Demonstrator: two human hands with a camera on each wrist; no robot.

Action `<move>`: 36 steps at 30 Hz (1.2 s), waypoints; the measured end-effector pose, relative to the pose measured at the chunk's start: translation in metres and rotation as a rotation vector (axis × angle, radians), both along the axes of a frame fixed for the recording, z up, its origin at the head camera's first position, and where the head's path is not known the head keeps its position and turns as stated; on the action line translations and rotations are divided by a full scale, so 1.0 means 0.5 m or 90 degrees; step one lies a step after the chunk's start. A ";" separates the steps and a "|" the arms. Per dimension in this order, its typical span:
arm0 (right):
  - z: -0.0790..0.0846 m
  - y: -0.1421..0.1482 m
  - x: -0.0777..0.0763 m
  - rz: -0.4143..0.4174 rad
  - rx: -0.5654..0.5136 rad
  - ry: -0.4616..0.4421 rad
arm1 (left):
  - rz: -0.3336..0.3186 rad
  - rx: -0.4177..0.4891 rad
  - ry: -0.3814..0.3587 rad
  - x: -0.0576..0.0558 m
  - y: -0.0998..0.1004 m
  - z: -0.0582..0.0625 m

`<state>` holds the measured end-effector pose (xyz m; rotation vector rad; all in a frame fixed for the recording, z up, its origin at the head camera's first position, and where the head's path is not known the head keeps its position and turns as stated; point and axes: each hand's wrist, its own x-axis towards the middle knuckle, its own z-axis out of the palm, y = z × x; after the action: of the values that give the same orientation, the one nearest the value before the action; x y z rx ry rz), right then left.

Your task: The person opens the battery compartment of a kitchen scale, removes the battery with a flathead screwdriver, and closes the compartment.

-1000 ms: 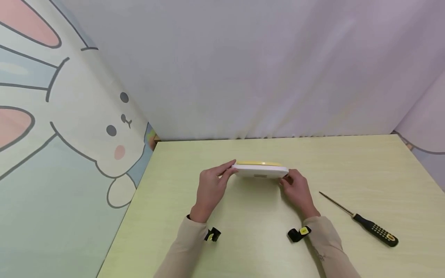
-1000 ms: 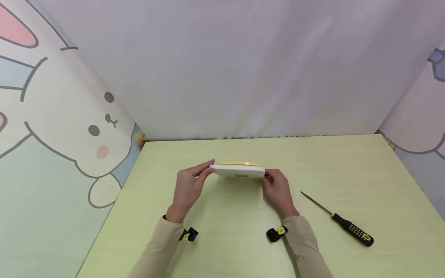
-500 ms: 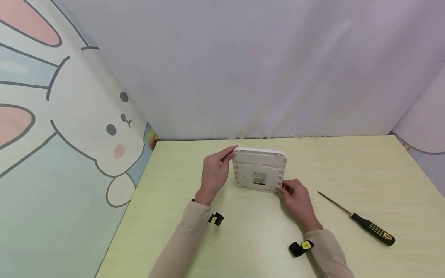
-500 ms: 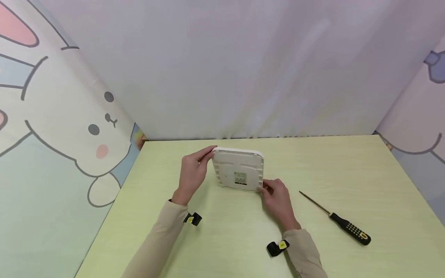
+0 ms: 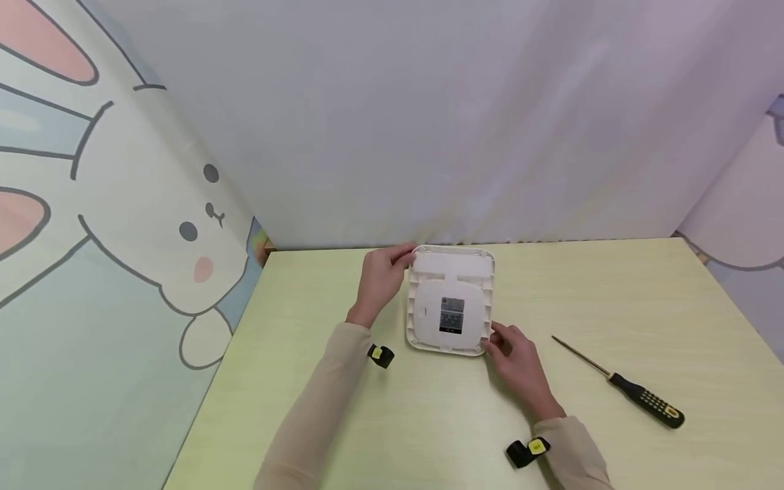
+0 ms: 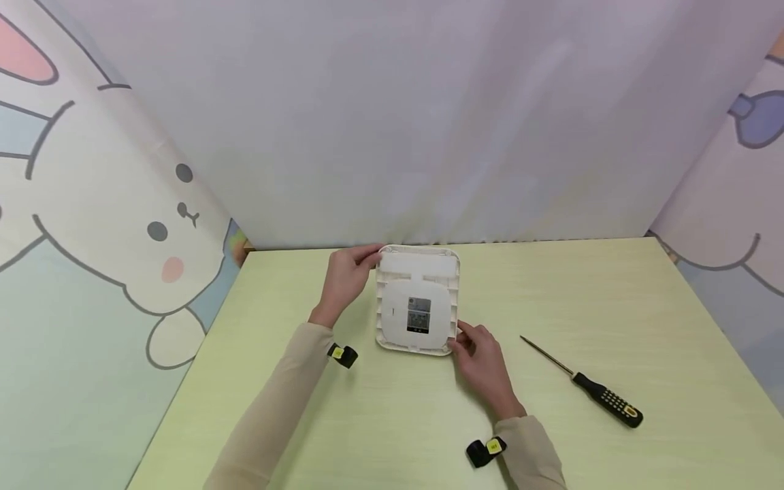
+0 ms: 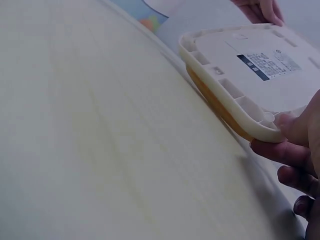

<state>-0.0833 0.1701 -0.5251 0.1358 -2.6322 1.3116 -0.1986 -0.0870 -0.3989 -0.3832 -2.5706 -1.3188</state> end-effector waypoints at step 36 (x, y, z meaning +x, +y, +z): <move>0.003 0.000 -0.007 0.089 0.041 0.050 | 0.012 0.074 -0.278 -0.099 -0.027 -0.172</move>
<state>-0.0870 0.1703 -0.5234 0.3801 -2.6398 1.2355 -0.2482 -0.1007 -0.4847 -0.0489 -2.8041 -1.6946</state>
